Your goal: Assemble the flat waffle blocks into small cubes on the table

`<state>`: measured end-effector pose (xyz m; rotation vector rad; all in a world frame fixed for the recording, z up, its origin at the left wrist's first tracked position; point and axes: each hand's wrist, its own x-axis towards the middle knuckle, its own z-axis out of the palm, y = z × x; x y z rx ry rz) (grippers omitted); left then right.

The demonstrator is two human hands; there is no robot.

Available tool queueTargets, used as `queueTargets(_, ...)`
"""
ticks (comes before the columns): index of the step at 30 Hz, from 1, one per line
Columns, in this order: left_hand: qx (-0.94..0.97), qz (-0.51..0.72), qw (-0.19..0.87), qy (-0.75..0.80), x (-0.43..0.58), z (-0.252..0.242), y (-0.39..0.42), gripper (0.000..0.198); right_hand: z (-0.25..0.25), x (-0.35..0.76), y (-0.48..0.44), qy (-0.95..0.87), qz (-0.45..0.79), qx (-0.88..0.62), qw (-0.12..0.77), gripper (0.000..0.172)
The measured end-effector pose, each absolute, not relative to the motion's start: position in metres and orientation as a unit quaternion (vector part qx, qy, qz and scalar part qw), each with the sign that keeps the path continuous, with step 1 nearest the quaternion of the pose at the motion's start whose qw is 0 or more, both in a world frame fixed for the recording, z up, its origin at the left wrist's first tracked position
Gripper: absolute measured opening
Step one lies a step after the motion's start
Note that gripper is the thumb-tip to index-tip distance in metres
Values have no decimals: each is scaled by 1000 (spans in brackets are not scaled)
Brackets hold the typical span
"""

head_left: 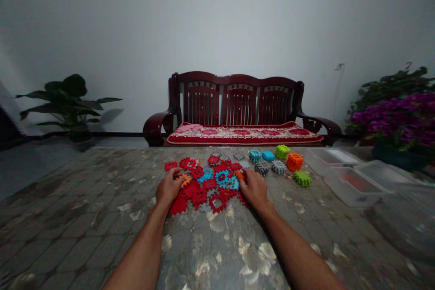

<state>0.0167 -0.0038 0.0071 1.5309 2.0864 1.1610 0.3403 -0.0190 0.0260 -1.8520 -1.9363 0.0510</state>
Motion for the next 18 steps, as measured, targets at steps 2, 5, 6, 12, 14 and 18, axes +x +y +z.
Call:
queueTargets(2,531,403,152,730,16,7,-3,29,28,343,-21,-711,22,-664,231,34)
queueTargets(5,537,398,148,729,16,5,-3,28,33,346,-22,-705,14,-669,236,32)
queueTargets(6,543,393,145,727,15,5,-3,29,34,347,-22,-700,9,-671,244,32)
queueTargets(12,583,352,122,722,15,4,-5,35,45,361,-24,-706,-17,-642,298,33)
queueTargets(14,584,346,122,724,15,5,-5,35,44,374,-28,-709,-24,-635,307,33)
queueTargets(18,591,347,117,719,15,4,-4,32,27,409,-39,-693,-25,-661,286,34)
